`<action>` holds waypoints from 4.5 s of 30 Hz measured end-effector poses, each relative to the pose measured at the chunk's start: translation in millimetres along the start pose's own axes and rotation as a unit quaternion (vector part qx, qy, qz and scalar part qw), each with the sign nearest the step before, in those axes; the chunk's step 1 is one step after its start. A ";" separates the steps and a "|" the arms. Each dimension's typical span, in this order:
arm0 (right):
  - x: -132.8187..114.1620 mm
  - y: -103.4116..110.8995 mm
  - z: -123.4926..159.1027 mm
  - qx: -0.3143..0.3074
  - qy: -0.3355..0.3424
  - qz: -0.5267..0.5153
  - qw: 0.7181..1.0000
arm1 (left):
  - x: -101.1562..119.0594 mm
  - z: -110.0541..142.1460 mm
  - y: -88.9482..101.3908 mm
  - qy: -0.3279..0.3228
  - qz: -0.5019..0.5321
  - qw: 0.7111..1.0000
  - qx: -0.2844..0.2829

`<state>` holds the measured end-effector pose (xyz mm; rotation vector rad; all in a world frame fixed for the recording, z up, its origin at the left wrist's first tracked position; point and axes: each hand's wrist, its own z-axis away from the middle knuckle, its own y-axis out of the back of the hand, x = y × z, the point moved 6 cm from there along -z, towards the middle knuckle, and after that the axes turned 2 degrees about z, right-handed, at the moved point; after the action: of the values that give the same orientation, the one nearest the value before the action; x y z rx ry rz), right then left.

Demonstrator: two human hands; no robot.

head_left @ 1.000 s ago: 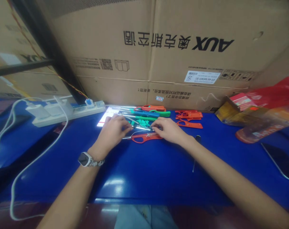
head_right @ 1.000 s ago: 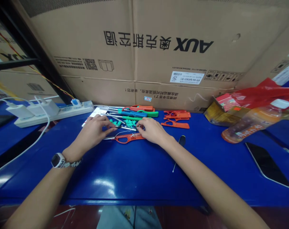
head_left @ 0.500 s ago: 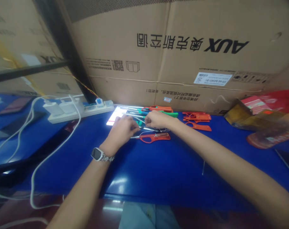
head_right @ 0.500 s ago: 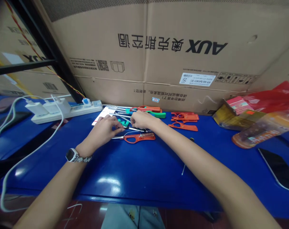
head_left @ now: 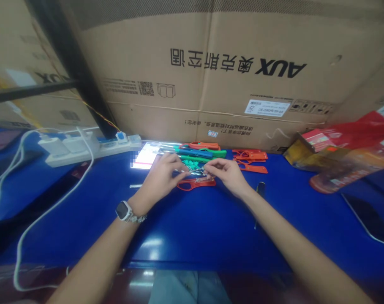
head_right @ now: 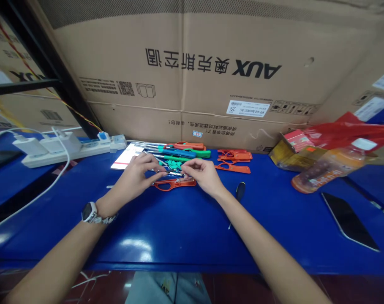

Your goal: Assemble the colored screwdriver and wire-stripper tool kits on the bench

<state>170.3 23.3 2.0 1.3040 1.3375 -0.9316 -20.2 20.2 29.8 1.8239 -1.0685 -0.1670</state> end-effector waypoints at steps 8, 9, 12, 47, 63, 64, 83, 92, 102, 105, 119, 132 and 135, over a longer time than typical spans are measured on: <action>14.1 -14.3 9.9 0.027 -0.042 -0.097 0.994 | 12.9 0.3 -5.8 -0.027 -0.015 0.999 -0.008; 14.0 -13.7 9.9 0.032 -0.040 -0.096 0.994 | 12.8 0.4 -5.2 -0.029 -0.016 0.999 -0.005; 13.8 -12.0 10.6 0.039 -0.030 -0.096 0.994 | 12.6 0.7 -3.5 -0.037 -0.020 0.999 -0.001; -12.2 -36.6 44.5 -0.167 0.172 0.590 0.771 | 11.1 5.8 -30.4 0.014 -0.047 0.989 -0.142; -17.2 -42.2 51.3 -0.191 0.124 0.644 0.730 | -23.1 8.8 -3.5 0.088 0.062 0.986 -0.129; -16.6 -41.3 51.3 -0.189 0.123 0.639 0.735 | -23.7 9.2 -3.5 0.094 0.069 0.983 -0.141; -32.2 -92.5 -18.4 -0.223 0.214 0.501 0.808 | -46.2 22.9 -13.7 0.181 0.154 0.945 -0.223; -33.3 -80.1 -14.6 -0.243 0.232 0.556 0.760 | -46.2 21.8 -16.1 0.175 0.163 0.948 -0.208; -30.0 -86.1 -8.3 -0.254 0.200 0.571 0.755 | -48.3 21.3 -18.1 0.166 0.150 0.951 -0.214; -28.8 -87.5 -8.7 -0.254 0.190 0.563 0.763 | -48.4 21.7 -18.9 0.166 0.152 0.951 -0.214; -20.6 -58.9 13.1 -0.129 0.208 0.467 0.850 | -42.0 21.8 -18.4 0.189 0.178 0.941 -0.218; -7.6 -65.1 46.2 -0.192 0.177 0.543 0.798 | -43.1 22.0 -20.3 0.181 0.169 0.946 -0.210; -5.8 -66.8 49.5 -0.199 0.177 0.545 0.795 | -40.8 22.2 -21.3 0.185 0.153 0.945 -0.222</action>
<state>110.9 -33.9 -9.8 1.6081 0.7179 0.3983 -44.1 37.8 -11.8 1.2079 -0.9388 0.1119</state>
